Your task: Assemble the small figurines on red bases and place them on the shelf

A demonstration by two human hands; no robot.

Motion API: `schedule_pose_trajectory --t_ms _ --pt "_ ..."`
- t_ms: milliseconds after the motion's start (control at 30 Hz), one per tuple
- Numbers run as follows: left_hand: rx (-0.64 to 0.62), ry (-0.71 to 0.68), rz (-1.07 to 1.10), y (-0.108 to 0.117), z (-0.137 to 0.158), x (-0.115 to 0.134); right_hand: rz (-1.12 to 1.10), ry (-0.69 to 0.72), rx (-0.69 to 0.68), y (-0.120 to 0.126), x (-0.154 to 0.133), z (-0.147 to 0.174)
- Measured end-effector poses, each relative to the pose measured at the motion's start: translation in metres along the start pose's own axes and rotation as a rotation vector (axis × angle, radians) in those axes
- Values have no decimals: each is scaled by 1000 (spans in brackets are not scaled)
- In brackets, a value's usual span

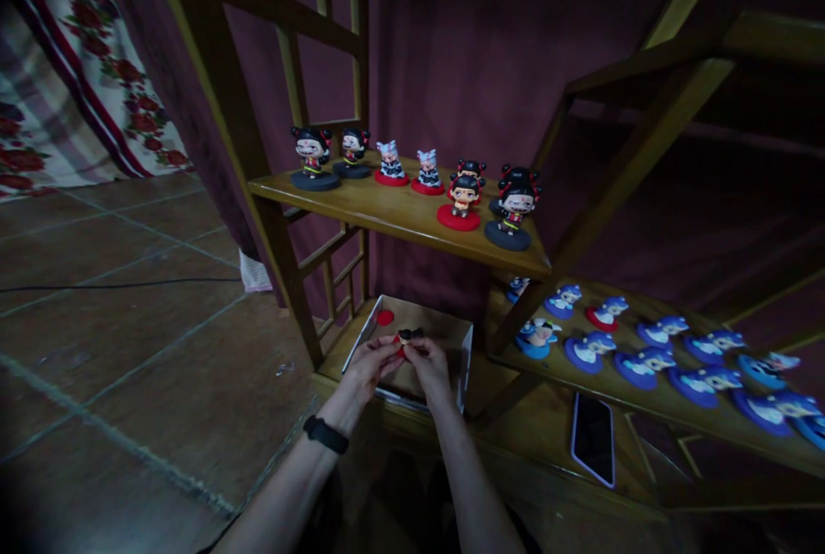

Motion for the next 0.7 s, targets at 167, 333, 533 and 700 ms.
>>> schedule_pose_trajectory --t_ms 167,333,533,700 --pt "-14 10 -7 0 -2 0 -11 -4 -11 1 -4 3" --pt "-21 8 -2 0 -3 -1 -25 -17 -12 0 -1 2" --pt "-15 7 -28 -1 -4 -3 -87 -82 -2 0 0 3" --pt "-2 5 -39 -1 -7 -8 -147 -150 25 0 3 4"
Point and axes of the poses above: each hand's wrist, its own z-axis away from the middle knuckle, its own y-axis out of the back of the hand, x = y × z, the point moved 1 cm from there along -z, towards the middle knuckle, and after that the axes turned 14 degrees about x, right-handed, at the moved point
